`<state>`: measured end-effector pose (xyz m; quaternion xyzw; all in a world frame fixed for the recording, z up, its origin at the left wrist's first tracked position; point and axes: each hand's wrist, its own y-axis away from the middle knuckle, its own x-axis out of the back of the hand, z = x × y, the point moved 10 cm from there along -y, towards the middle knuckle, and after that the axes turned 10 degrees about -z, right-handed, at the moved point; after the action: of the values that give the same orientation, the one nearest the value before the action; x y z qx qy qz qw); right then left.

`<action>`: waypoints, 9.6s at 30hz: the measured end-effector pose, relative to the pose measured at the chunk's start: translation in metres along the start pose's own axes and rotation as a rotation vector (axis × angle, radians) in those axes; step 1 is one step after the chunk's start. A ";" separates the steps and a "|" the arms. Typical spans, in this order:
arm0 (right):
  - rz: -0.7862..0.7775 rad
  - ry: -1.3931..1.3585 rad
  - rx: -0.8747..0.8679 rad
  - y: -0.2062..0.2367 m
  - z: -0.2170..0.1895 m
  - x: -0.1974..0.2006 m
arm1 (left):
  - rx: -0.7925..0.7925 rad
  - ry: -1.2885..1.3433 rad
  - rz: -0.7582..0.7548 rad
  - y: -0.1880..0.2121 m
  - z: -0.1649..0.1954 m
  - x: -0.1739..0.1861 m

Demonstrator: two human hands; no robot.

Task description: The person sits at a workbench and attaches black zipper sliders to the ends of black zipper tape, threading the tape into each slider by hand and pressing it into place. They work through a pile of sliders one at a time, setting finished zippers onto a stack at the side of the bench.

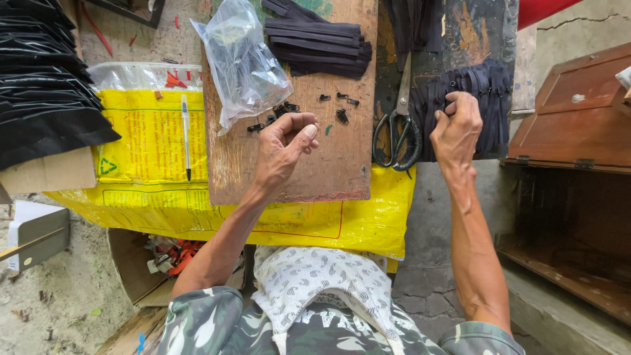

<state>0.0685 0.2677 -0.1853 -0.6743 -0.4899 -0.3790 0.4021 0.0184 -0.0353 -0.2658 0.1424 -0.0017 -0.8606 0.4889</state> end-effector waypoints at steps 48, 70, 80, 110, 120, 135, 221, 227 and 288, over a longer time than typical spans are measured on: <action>-0.002 -0.172 0.465 -0.118 -0.183 -0.045 | 0.035 0.097 0.047 0.003 0.000 0.019; -0.328 -1.188 0.026 -0.003 -0.124 -0.068 | -0.125 -0.097 0.013 -0.010 0.022 -0.020; -0.361 -1.261 0.025 0.004 -0.125 -0.061 | -0.266 -0.116 0.049 0.005 0.063 -0.020; -0.504 -1.603 -0.147 0.015 -0.121 -0.097 | -0.386 -0.279 0.077 0.019 0.074 -0.036; -0.685 -1.758 -0.352 0.057 -0.127 -0.135 | -0.381 -0.324 -0.071 0.047 0.054 -0.028; -0.215 -0.279 0.421 0.011 -0.178 -0.091 | -0.171 -0.057 0.156 0.058 0.024 0.030; -0.396 -1.479 -0.079 0.028 -0.116 -0.084 | -0.077 0.034 -0.029 0.008 0.012 -0.025; -0.419 -1.603 -0.076 0.034 -0.120 -0.093 | -0.111 -0.019 -0.058 0.003 0.010 -0.026; -0.485 -1.310 0.140 0.025 -0.119 -0.058 | -0.044 0.059 -0.274 0.002 0.023 -0.039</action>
<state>0.0653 0.1336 -0.1963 -0.6080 -0.7912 0.0586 -0.0294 0.0334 -0.0070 -0.2344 0.1558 0.0512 -0.9146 0.3697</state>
